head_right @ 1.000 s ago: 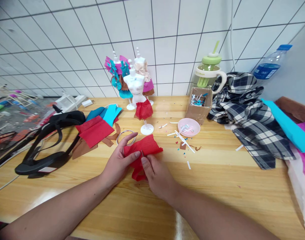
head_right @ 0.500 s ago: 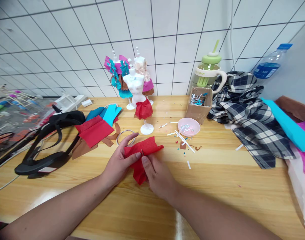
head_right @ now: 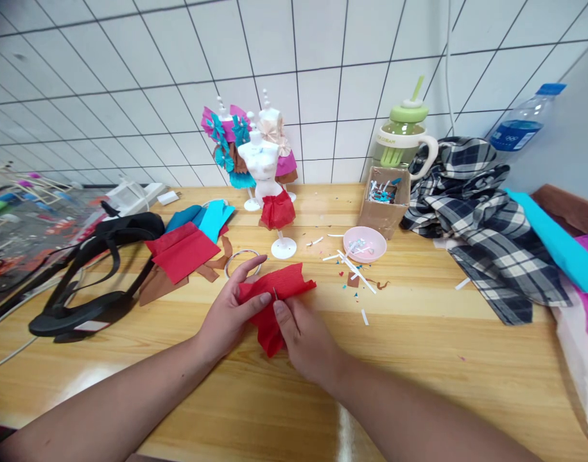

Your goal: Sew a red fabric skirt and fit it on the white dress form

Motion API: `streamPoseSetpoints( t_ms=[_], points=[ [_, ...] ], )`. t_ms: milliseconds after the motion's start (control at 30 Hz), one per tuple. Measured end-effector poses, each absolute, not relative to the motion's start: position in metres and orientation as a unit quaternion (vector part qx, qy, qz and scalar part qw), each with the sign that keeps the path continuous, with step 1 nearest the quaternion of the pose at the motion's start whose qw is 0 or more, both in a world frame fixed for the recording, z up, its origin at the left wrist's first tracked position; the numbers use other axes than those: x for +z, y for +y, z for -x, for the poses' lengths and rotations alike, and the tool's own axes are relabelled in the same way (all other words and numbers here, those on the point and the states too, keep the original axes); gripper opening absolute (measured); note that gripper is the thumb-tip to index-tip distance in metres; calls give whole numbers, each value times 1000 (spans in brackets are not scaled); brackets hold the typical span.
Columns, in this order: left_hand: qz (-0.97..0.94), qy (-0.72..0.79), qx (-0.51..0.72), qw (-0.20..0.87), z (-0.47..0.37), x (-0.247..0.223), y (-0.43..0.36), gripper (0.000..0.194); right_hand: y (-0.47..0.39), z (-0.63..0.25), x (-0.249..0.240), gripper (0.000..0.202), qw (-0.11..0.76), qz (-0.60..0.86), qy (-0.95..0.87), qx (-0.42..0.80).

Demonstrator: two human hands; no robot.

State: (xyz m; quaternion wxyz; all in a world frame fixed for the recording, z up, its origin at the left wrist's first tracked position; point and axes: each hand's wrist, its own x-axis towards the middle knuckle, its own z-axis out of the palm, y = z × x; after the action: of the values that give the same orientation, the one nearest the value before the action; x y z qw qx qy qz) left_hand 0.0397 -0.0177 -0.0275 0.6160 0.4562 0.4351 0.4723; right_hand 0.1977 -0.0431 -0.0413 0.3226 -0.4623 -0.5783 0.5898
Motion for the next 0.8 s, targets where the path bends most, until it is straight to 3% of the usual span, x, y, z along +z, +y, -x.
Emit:
streamPoseSetpoints(
  t_ms=[800],
  points=[
    [-450, 443, 462, 622, -43, -25, -18, 68, -44, -198, -45, 56, 319, 454, -573, 603]
  ],
)
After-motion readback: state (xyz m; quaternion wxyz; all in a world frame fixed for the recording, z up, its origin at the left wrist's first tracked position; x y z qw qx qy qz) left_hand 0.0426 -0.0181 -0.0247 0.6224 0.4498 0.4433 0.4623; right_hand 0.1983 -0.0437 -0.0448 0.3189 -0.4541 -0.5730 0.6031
